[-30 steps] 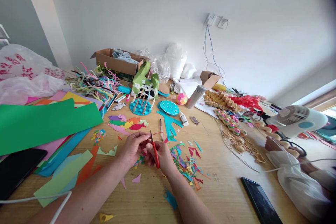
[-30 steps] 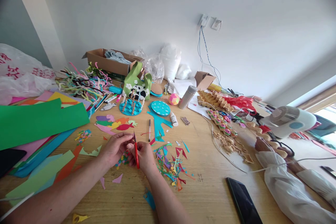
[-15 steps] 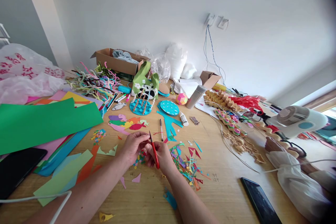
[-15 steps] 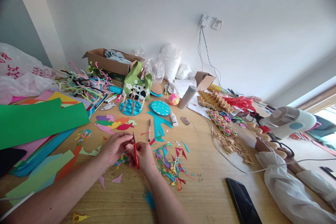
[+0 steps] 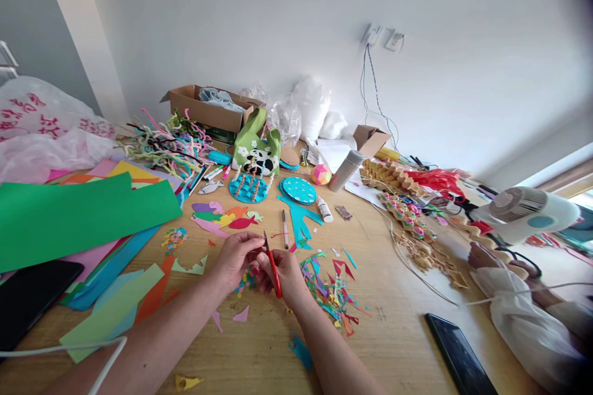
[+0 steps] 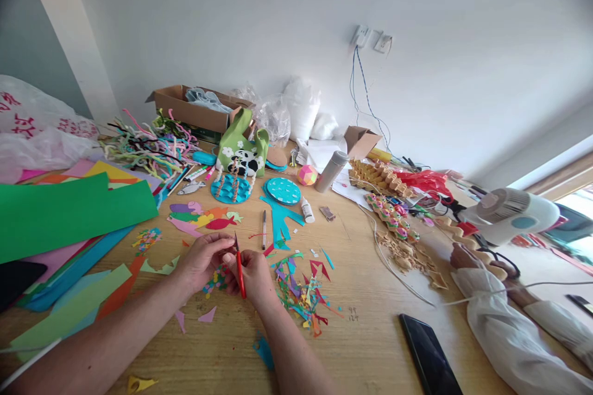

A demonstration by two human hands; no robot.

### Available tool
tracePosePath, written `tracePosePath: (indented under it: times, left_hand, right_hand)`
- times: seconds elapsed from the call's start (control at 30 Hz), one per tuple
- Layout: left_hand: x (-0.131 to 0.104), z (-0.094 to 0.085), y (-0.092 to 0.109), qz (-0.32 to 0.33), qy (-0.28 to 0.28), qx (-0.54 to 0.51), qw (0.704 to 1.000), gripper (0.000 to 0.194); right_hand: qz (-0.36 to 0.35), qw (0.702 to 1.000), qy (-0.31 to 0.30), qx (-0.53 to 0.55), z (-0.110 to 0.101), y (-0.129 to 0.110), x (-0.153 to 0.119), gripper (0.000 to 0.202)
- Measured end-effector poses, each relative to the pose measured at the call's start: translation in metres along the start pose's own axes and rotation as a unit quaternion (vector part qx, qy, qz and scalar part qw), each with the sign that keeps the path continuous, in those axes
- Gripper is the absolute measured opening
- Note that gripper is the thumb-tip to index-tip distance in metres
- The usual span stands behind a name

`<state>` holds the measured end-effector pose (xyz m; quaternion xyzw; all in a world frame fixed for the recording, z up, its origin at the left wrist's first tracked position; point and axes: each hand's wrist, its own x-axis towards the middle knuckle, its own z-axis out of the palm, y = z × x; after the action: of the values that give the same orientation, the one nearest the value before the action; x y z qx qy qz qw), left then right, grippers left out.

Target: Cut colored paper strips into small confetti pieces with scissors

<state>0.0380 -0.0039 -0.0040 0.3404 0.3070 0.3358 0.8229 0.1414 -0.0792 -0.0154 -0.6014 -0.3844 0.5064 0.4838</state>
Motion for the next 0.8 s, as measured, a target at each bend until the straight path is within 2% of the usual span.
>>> tracePosePath:
  times: [0.8]
  left_hand:
    - [0.0033,-0.004,-0.0016,0.017,0.011,0.002,1.0,0.014]
  right_hand:
    - [0.01,1.0,-0.009,0.005,0.0001,-0.0008,0.0,0.048]
